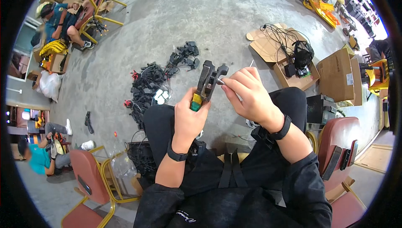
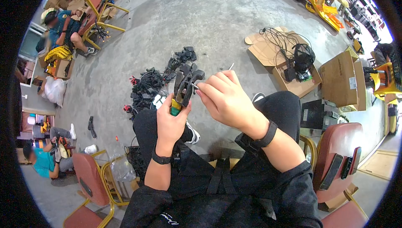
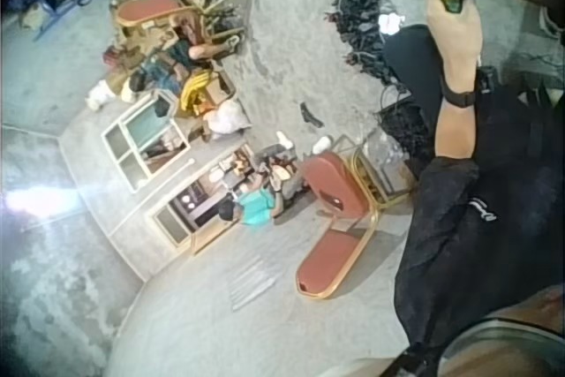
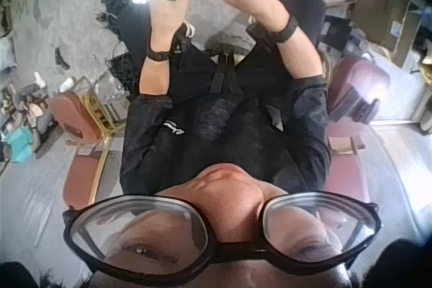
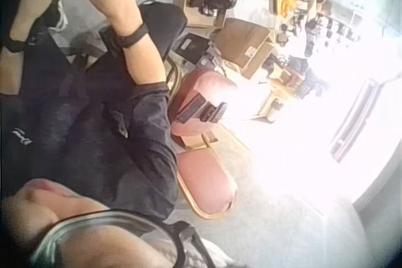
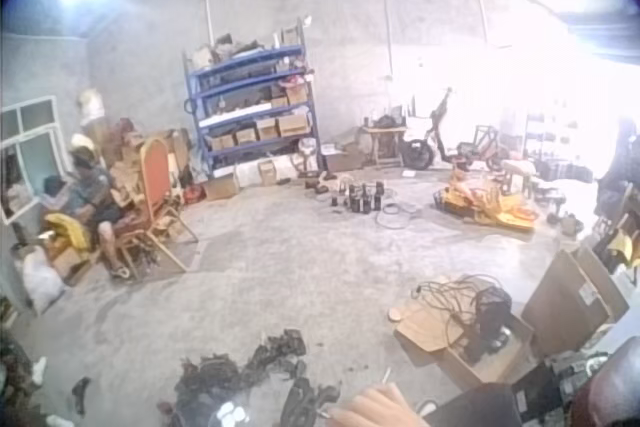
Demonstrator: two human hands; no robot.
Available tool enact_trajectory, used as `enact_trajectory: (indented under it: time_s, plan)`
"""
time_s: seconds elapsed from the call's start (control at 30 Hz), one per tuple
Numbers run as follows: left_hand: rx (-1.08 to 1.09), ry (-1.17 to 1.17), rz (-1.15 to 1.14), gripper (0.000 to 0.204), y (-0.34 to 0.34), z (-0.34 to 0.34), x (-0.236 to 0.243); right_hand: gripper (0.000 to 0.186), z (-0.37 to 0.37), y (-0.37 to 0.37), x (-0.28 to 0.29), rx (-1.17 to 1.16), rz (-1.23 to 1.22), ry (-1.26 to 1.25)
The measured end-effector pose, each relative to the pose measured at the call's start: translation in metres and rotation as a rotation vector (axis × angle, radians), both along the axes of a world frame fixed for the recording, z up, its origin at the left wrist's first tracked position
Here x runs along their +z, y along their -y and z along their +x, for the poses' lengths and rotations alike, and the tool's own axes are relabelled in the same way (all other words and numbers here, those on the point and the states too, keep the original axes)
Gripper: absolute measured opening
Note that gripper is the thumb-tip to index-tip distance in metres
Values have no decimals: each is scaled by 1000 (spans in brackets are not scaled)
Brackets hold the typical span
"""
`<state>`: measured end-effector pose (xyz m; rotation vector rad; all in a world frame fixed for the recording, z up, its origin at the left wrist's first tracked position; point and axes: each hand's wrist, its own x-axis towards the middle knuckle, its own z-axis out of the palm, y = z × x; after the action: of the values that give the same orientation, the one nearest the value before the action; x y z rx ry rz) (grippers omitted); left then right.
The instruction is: The person sits on the floor and uses pliers and a screwdriver to manipulate a small black electronic component. They hold the component with pliers and use the screwdriver to adjust internal parts, then switch tools to continue the repair.
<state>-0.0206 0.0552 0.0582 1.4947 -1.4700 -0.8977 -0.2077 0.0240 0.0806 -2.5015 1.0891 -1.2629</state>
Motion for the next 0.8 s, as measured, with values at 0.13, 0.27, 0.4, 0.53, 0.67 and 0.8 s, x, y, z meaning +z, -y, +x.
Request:
enact_trajectory:
  time_s: [0.13,0.27,0.4,0.53,0.67,0.8]
  plan:
    - [4,52,-42,18,0,2,7,16,2,-1,0,23,147,82]
    - [12,47,-53,18,-1,4,8,14,4,-4,7,128,644,349]
    - [36,75,-123,19,-1,3,5,26,4,-3,6,242,942,524]
    - [21,92,-95,30,0,4,9,31,3,0,-9,486,1303,941]
    - [25,73,-54,30,1,5,5,33,1,-1,0,528,1600,1168]
    - [34,-37,22,24,1,4,1,34,-3,3,-4,555,1610,1144]
